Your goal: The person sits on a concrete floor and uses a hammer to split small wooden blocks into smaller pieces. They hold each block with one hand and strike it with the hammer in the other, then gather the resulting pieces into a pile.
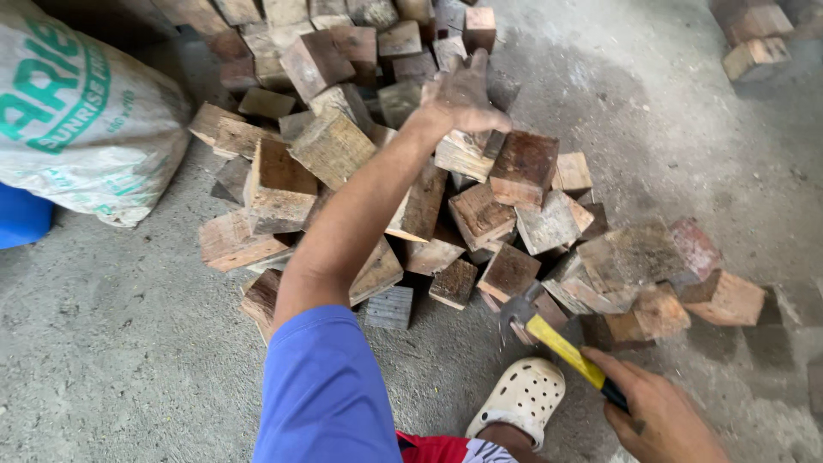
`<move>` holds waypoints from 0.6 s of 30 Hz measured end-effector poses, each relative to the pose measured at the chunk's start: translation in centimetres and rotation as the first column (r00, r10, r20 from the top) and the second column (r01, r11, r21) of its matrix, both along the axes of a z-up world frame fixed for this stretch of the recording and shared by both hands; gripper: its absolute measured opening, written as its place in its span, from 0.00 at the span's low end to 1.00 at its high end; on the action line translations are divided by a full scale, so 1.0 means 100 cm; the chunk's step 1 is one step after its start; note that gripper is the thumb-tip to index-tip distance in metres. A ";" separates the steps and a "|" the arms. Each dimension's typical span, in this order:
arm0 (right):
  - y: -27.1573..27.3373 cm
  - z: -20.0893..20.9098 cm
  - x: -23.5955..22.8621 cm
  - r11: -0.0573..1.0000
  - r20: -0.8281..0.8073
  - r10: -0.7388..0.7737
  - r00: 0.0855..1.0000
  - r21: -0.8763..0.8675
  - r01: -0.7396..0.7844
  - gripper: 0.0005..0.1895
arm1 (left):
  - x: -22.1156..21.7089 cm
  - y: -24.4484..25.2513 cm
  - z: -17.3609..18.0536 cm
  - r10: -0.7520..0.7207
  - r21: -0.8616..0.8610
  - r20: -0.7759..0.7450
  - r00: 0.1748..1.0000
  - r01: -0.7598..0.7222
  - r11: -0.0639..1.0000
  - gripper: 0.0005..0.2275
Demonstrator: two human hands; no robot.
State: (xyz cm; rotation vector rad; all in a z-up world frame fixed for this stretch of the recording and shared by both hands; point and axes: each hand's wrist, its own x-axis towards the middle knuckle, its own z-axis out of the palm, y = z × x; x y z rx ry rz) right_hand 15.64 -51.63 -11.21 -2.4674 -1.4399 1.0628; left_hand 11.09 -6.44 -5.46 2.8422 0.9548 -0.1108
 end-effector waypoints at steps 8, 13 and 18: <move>-0.001 -0.010 0.004 0.989 -0.056 -0.015 0.998 -0.148 0.006 0.44 | -0.045 0.055 0.036 0.306 -0.264 0.410 0.859 -0.210 0.942 0.35; 0.007 0.001 0.004 0.968 0.002 -0.016 1.000 -0.252 0.015 0.44 | -0.056 0.117 -0.001 0.294 0.194 0.261 0.919 -0.349 0.917 0.35; 0.000 0.017 -0.008 0.998 0.051 -0.024 0.998 -0.055 0.027 0.43 | -0.075 0.117 -0.065 0.348 0.001 -0.280 0.895 -0.362 0.932 0.28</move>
